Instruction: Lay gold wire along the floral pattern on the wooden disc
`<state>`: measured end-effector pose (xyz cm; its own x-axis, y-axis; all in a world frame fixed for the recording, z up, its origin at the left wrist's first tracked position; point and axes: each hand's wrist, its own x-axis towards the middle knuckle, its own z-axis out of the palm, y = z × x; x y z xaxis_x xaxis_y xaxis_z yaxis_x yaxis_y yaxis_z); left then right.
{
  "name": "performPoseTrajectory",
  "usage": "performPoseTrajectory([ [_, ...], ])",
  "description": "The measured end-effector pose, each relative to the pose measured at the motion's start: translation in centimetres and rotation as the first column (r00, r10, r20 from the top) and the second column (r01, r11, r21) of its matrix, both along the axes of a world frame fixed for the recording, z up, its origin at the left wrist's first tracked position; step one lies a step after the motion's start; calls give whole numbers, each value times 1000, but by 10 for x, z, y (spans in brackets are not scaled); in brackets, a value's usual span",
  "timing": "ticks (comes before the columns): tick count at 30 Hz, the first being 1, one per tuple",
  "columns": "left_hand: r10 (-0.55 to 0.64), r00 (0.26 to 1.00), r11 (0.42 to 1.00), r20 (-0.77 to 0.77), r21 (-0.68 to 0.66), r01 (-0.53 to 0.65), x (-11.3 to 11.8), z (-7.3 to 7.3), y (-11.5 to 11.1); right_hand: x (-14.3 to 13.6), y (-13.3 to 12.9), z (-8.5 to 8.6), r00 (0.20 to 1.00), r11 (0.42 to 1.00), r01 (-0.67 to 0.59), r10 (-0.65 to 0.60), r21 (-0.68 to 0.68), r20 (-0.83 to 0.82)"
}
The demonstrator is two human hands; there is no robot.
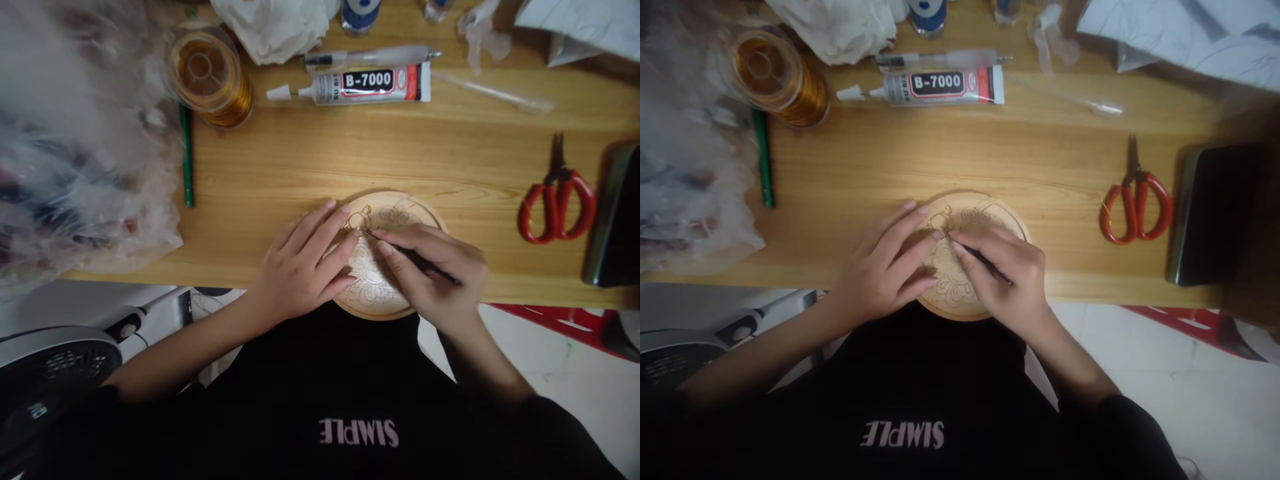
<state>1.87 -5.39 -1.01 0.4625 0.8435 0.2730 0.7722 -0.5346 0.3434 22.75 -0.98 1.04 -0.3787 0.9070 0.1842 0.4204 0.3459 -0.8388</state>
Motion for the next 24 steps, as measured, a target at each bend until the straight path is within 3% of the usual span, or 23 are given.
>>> performPoseTrajectory([
  [24,20,998,999,-66,28,-18,2,3,2,3,6,4,999,997,-40,39,-71,-17],
])
